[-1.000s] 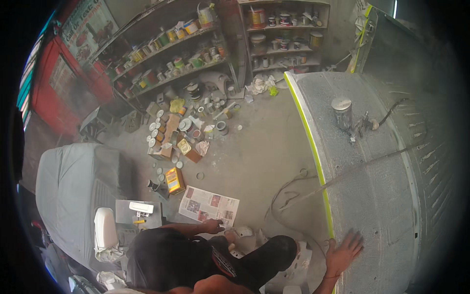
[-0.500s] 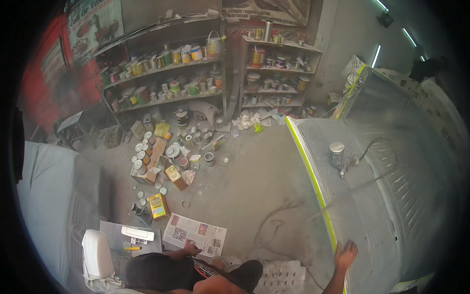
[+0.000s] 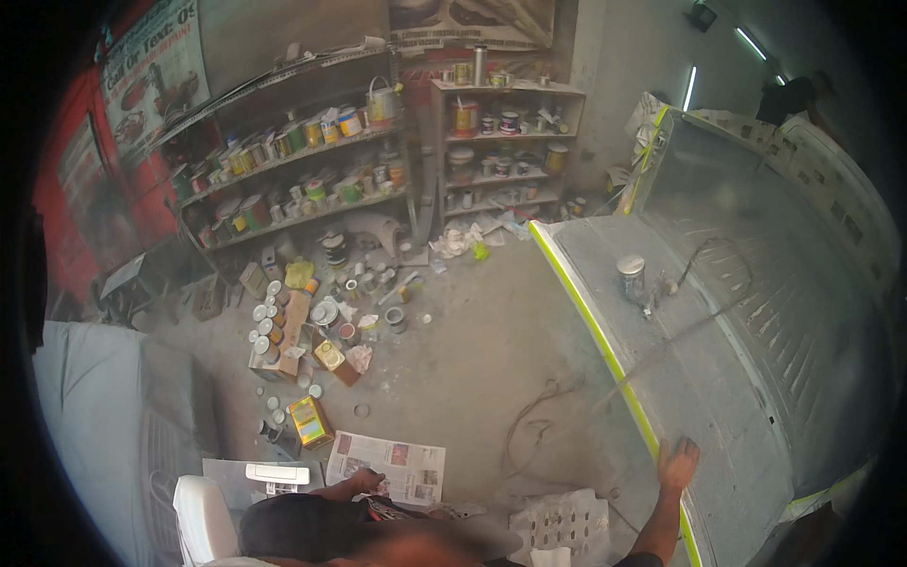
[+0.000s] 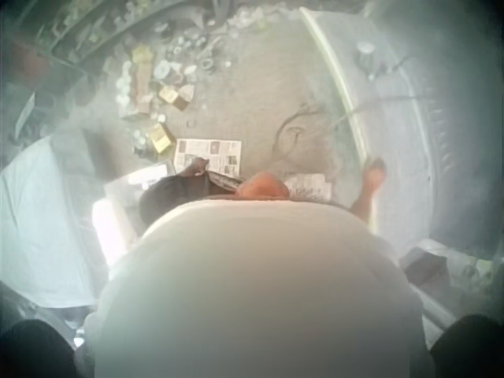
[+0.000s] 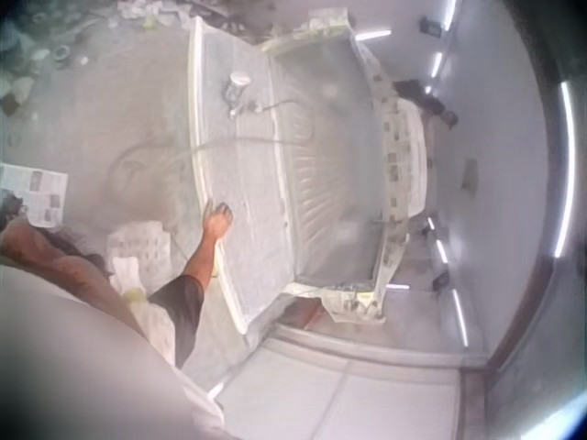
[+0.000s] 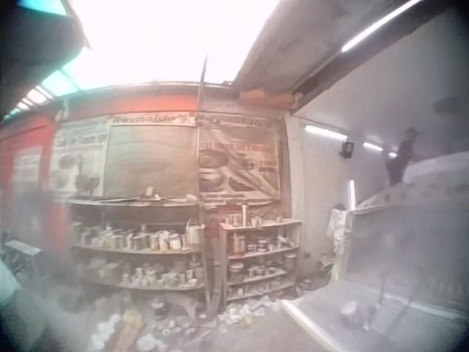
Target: The person is using a spray gun to apply a silver paint coating to the interior bed of a pickup truck.
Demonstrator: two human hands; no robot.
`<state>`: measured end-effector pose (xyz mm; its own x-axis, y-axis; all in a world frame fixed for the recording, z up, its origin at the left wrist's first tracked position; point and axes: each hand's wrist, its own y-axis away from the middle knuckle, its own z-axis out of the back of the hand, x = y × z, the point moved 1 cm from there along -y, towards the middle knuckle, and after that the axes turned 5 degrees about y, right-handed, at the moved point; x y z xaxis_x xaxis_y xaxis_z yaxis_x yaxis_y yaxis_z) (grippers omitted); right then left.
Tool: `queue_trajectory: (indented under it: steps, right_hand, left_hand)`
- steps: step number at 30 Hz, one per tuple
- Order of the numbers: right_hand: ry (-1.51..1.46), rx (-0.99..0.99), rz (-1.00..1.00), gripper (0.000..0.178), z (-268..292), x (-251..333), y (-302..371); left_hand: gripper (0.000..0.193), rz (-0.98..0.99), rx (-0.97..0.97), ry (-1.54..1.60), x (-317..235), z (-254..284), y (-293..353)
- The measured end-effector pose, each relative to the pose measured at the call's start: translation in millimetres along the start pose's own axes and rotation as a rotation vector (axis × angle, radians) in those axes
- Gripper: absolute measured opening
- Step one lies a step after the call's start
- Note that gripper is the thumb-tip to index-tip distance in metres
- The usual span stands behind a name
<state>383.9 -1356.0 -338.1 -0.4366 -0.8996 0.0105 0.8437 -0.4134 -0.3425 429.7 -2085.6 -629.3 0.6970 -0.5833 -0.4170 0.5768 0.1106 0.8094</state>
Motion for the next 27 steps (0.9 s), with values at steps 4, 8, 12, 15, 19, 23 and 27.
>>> queue_trajectory:
  steps: [4, 8, 12, 15, 19, 23, 27]
  right_hand:
    - [-0.006, 0.033, -0.017, 0.058, 3, 3, -1]
    - [-0.004, 0.059, -0.037, 0.057, 8, 5, 1]
    - [0.001, 0.069, -0.057, 0.057, 7, 1, 3]
    - [0.000, 0.099, -0.069, 0.058, 3, -1, -1]
    - [0.003, 0.099, -0.097, 0.057, -1, -1, -3]
    - [0.052, -0.205, 0.019, 0.041, -12, -14, 1]
    - [0.028, -0.170, 0.058, 0.040, -5, -1, -3]
  left_hand:
    - [0.057, -0.206, -0.097, -0.068, -7, 11, 3]
    - [0.058, -0.114, -0.108, 0.058, -7, -2, 12]
    - [0.058, 0.001, -0.037, 0.102, 3, -23, 23]
    - [0.056, -0.142, -0.045, -0.109, 34, -35, 20]
    - [0.055, -0.259, 0.076, -0.385, 44, -39, 16]
    - [0.055, -0.350, 0.143, -0.550, 31, -41, 13]
    - [0.056, -0.605, 0.188, -0.813, -2, -46, 20]
